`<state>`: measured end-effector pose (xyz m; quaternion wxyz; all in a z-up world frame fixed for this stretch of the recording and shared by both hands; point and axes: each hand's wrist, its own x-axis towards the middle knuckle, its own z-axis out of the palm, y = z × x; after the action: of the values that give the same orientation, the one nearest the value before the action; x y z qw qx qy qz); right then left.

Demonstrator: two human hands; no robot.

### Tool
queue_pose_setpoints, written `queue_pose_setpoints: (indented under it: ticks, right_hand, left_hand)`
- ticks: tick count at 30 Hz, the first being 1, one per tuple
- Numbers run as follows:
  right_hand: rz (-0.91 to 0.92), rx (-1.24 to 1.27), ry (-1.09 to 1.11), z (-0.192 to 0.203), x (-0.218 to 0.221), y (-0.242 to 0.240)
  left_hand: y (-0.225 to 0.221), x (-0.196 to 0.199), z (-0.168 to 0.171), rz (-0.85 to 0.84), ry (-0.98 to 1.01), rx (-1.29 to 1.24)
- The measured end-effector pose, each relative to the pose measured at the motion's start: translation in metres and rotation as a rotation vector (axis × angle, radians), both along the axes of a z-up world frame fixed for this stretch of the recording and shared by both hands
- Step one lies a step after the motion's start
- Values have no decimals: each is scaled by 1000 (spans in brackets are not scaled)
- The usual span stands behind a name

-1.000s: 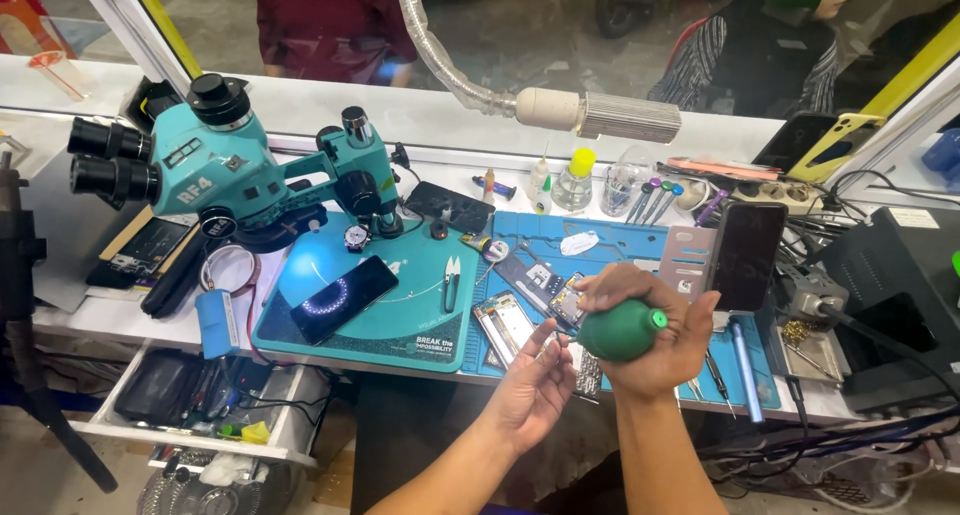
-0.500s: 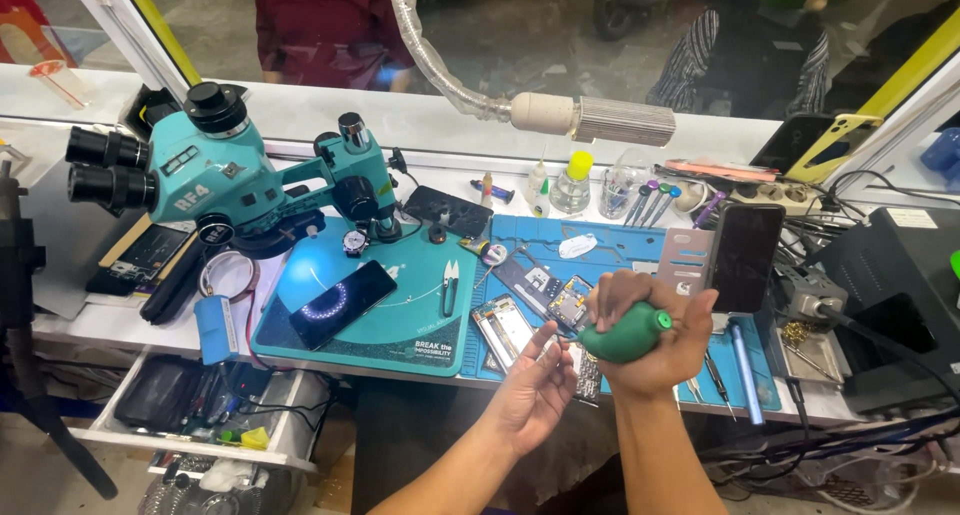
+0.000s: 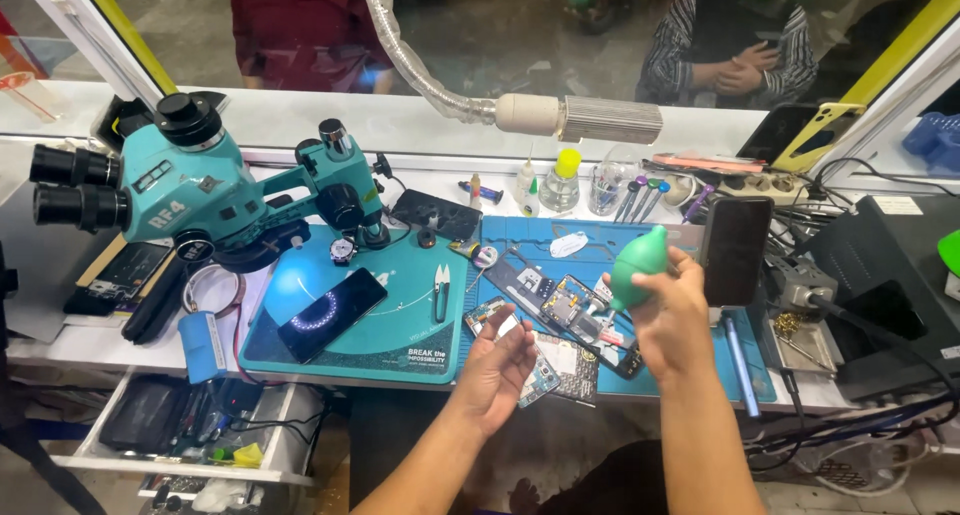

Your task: Technician disassembling a mobile phone to inspect and repair internal components at a dedicated workstation.

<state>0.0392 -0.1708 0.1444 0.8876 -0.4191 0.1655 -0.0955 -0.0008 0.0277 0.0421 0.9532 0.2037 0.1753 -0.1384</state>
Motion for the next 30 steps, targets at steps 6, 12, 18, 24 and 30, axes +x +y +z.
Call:
queue_pose_setpoints:
  ticks: [6,12,18,24,30]
  right_hand:
    - [51,-1103,-106,-22,16,-2]
    - [224,-1819,-91,-103,105,-19]
    - [111,-2011,-251,-91,86,1]
    - [-75,-1693,-648,-5,-36,28]
    - [149,-1755,-135,-106,-151,-39]
  left_hand:
    - [38,30,-22,1,-248,256]
    - [69,55,-46,107,-413,618]
    - [72,55,-47,115,-403,600]
    - [72,59,-61,-59,-377,714]
    - [74,52,-67,-73,-388,849]
